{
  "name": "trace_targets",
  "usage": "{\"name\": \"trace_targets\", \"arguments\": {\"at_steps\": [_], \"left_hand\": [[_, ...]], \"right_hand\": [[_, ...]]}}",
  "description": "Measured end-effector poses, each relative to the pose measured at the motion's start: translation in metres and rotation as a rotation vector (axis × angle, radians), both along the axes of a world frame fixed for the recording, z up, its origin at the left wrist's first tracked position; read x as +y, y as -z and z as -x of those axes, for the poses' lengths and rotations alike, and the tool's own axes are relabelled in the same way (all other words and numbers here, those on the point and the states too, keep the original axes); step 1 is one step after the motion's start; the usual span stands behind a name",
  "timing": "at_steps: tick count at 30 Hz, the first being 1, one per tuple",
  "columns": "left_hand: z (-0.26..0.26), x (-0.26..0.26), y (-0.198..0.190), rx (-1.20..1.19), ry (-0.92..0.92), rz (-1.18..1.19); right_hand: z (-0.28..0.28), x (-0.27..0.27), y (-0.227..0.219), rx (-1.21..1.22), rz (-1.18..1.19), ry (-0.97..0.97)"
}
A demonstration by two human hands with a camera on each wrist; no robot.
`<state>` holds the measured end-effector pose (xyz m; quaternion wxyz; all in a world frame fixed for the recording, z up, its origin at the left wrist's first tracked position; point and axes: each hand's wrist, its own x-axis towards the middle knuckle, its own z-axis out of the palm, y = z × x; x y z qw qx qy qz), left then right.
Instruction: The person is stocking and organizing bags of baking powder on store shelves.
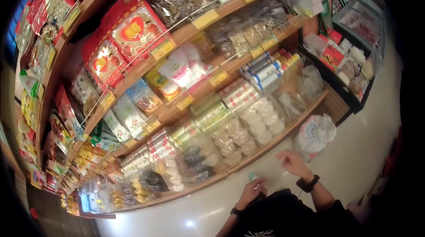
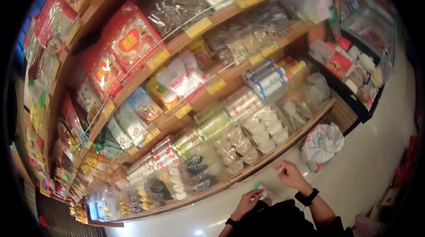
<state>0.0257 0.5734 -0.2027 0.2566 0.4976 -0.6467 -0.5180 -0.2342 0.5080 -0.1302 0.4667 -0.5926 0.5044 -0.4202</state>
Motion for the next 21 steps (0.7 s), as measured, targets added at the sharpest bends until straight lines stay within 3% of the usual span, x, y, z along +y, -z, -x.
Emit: {"name": "trace_targets", "arguments": {"at_steps": [4, 6, 8, 10, 11, 12, 14, 15, 17, 19, 21], "left_hand": [[-0.015, -0.066, -0.044, 0.212, -0.202, -0.14], [-0.011, -0.109, -0.082, 0.349, -0.172, 0.012], [-0.01, -0.16, -0.165, 0.451, -0.033, 0.058], [-0.002, -0.212, -0.235, 0.376, -0.047, 0.24], [0.006, -0.247, -0.246, 0.4, -0.111, 0.344], [0.013, -0.282, -0.251, 0.42, -0.178, 0.447], [0.017, -0.35, -0.252, 0.457, -0.274, 0.39], [0.015, -0.373, -0.246, 0.411, -0.307, 0.436], [0.013, -0.412, -0.241, 0.312, -0.372, 0.537], [0.016, -0.435, -0.245, 0.292, -0.439, 0.526], [0.011, -0.463, -0.233, 0.229, -0.471, 0.521]], "right_hand": [[-0.011, -0.1, -0.051, -0.006, 0.069, -0.124], [-0.026, -0.148, -0.108, 0.09, 0.033, -0.187], [-0.046, -0.203, -0.141, 0.028, 0.115, -0.278], [-0.067, -0.269, -0.152, -0.095, 0.24, -0.352], [-0.081, -0.29, -0.18, -0.069, 0.16, -0.291], [-0.092, -0.311, -0.207, -0.042, 0.079, -0.232], [-0.103, -0.374, -0.215, -0.465, -0.166, -0.317], [-0.111, -0.398, -0.22, -0.503, -0.1, -0.299], [-0.126, -0.445, -0.215, -0.304, 0.017, -0.145], [-0.132, -0.504, -0.198, -0.274, -0.01, -0.315], [-0.147, -0.555, -0.164, -0.036, 0.158, -0.238]]}}
